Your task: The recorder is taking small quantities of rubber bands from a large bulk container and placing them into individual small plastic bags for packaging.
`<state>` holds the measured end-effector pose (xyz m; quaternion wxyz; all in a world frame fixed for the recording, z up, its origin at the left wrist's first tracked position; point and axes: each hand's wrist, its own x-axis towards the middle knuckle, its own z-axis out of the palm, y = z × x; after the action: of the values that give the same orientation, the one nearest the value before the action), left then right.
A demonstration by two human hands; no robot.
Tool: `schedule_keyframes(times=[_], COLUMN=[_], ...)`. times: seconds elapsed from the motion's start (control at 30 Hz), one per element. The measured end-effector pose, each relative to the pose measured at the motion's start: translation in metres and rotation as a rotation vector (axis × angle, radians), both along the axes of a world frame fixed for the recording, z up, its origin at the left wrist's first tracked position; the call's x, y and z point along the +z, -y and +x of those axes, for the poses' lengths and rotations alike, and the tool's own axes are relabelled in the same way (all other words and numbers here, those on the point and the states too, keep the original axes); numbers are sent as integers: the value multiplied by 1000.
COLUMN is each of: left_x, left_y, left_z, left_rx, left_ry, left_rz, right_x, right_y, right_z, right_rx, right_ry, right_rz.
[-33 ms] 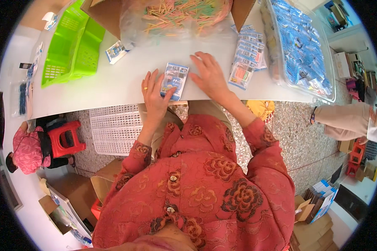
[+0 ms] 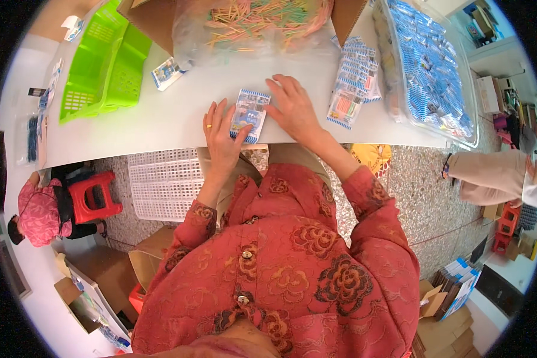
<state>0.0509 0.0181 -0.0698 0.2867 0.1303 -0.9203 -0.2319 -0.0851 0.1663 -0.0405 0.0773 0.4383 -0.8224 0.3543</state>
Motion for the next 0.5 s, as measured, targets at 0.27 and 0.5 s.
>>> schedule_keyframes(times=[0.27, 0.5], left_x=[-6, -3], left_y=[-6, -8], left_z=[-1, -4], left_rx=[40, -17], left_ry=[-134, -186], left_rz=[28, 33], right_x=[-14, -5], right_y=[27, 24], right_z=[11, 0], right_rx=[110, 165], right_ry=[-94, 184], right_rz=[67, -84])
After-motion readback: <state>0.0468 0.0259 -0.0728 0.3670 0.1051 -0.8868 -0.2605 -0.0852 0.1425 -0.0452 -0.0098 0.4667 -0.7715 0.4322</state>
